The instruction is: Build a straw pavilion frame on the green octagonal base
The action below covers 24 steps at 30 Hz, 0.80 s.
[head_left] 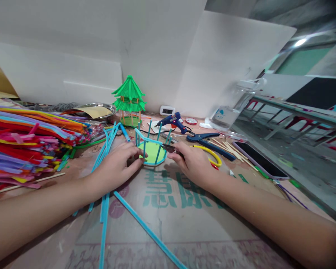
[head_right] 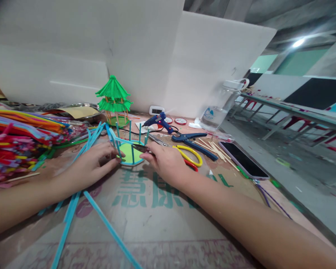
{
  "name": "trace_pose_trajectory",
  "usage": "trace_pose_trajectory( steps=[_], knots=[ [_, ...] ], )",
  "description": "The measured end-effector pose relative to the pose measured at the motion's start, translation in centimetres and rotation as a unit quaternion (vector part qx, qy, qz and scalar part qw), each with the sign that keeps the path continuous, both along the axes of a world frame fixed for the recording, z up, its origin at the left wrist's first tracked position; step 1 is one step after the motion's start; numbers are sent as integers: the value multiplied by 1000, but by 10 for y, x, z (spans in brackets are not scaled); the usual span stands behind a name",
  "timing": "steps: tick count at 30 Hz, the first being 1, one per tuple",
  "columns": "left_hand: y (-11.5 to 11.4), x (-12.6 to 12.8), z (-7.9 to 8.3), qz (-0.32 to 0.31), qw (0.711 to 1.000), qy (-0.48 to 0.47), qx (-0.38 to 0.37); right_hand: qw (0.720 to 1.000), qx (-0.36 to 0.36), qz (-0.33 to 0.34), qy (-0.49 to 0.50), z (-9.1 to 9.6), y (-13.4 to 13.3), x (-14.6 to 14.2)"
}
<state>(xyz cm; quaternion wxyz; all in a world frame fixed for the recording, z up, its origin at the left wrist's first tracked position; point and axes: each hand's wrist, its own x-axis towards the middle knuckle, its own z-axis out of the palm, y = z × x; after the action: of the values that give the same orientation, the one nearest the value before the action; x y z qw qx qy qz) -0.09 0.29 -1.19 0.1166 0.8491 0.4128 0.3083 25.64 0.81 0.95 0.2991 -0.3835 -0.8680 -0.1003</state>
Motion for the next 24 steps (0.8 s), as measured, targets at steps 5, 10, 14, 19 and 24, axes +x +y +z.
trace_pose_trajectory(
  steps=[5,10,14,19,24],
  knots=[
    [0,0,-1,3,1000,-3,4,1000,16,16,8,-1,1,2],
    [0,0,-2,1,1000,-13,-2,998,15,60,18,-4,-3,4],
    [0,0,-2,-4,1000,-9,-3,997,7,79,0,-6,-6,3],
    [0,0,-2,0,1000,-15,10,997,-13,79,-8,-7,-7,2],
    [2,0,-3,-10,1000,-18,16,997,-6,82,2,-9,-6,3]
  ],
)
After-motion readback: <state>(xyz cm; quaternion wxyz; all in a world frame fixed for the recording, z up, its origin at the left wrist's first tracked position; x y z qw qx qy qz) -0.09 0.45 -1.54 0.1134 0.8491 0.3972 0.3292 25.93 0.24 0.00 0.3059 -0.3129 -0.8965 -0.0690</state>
